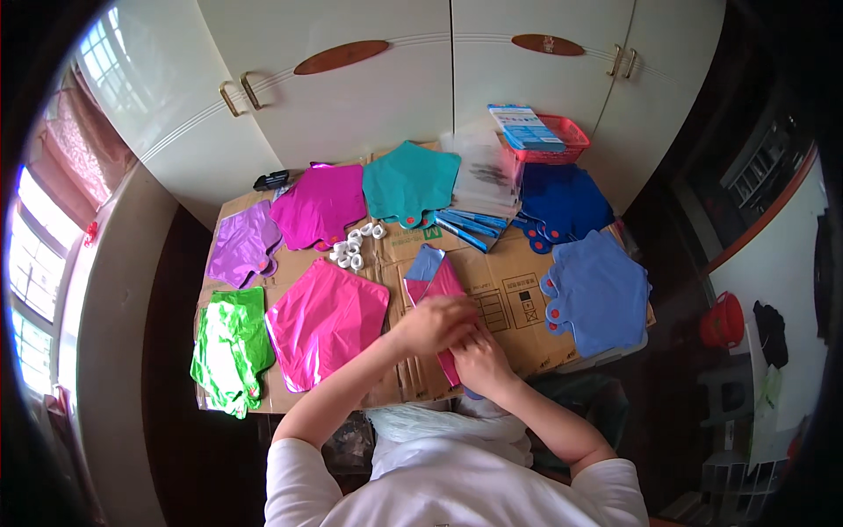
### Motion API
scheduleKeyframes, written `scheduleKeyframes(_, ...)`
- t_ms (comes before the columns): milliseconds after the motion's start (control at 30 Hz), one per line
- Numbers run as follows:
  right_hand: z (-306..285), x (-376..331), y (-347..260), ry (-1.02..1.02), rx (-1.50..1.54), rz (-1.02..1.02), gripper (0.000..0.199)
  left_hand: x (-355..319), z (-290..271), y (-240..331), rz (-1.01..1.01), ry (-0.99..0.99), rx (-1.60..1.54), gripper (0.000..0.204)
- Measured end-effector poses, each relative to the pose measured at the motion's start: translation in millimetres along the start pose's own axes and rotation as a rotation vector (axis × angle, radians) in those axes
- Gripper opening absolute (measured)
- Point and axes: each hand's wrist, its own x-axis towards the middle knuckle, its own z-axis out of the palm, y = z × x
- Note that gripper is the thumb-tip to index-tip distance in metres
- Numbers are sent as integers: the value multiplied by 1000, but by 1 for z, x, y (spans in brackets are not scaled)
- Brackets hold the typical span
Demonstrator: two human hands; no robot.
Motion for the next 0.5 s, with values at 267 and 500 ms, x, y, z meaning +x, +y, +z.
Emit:
scheduleKeyframes(267, 3, -1, 2, 9, 33, 7, 38, -3, 16, -13, -153, -146, 235, 48)
scheduleKeyframes(500, -5, 2, -1, -26, 29, 26, 43, 6, 14, -37, -275, -80, 483, 53)
